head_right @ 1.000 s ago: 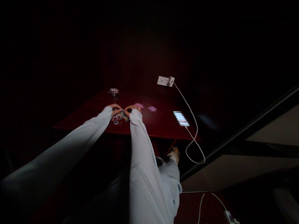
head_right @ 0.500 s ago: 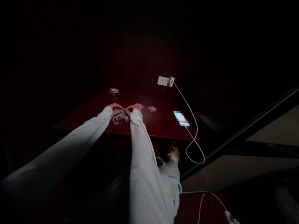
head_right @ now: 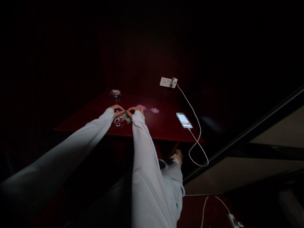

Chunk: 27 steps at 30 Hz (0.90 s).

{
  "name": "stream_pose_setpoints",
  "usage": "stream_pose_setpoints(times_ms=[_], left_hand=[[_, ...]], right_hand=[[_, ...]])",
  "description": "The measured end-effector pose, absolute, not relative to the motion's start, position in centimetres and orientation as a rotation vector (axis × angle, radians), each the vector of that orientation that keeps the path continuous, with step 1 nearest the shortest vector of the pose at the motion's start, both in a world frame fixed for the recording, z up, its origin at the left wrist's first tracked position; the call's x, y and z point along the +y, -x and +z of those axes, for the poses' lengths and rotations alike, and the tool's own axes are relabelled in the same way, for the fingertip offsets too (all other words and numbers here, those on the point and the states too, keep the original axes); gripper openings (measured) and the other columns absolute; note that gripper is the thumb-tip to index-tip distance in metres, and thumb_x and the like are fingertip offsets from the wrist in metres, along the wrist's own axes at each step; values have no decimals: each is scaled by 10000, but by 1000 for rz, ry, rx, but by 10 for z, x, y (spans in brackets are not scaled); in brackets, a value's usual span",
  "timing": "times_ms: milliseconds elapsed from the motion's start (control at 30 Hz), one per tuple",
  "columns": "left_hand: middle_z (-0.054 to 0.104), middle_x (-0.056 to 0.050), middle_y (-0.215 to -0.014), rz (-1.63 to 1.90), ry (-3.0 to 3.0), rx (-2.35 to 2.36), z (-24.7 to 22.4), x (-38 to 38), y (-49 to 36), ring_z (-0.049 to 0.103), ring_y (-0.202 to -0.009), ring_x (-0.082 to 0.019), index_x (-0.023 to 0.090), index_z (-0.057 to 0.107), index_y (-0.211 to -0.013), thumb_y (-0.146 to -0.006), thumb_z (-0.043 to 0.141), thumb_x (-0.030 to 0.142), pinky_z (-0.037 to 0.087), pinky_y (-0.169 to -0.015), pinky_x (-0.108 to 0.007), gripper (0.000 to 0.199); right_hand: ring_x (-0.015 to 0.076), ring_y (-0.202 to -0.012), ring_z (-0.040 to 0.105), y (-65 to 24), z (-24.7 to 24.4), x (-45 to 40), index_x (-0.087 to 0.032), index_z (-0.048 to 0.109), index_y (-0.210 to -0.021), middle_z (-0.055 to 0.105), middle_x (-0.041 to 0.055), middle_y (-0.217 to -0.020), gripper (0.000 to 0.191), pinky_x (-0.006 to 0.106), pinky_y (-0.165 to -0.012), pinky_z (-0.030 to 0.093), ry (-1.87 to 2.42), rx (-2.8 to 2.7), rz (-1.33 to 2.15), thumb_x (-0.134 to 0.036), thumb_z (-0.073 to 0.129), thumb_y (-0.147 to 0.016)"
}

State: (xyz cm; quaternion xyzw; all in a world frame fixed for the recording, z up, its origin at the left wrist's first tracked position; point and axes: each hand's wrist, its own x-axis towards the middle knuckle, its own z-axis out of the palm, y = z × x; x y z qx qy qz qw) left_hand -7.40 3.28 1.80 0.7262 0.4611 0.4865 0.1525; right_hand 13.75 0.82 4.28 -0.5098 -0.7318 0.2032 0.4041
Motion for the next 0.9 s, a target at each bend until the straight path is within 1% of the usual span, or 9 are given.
stream_pose_setpoints(times_ms=[300,567,767,900], left_hand=[[722,-30,-847,1362,-2129,1324,17,33,77,524,-653,-149,208,769,-826,-834,753,480,450,-628,-277,272],[714,-34,-835,1377,-2110,1272,18,32,76,518,-659,-152,212,773,-813,-803,754,510,459,-631,-283,299],[700,-25,-815,1383,-2076,1260,22,28,73,495,-641,-144,219,769,-790,-759,790,545,435,-602,-274,328],[688,-15,-811,1345,-2092,1296,23,26,73,464,-621,-131,214,769,-813,-754,820,561,409,-585,-274,356]], right_hand=[[302,-1370,539,-137,43,8,-308,859,-1056,789,18,-1278,125,457,-1217,405,1282,-1872,519,-379,799,-973],[308,-1354,525,-137,43,7,-316,866,-1057,787,24,-1257,126,467,-1214,403,1268,-1872,529,-369,794,-969],[299,-1334,517,-137,42,9,-313,867,-1013,780,28,-1234,110,446,-1200,398,1280,-1881,534,-359,774,-977],[299,-1338,520,-138,43,9,-310,865,-1037,785,24,-1238,123,449,-1211,390,1276,-1882,540,-366,773,-978]])
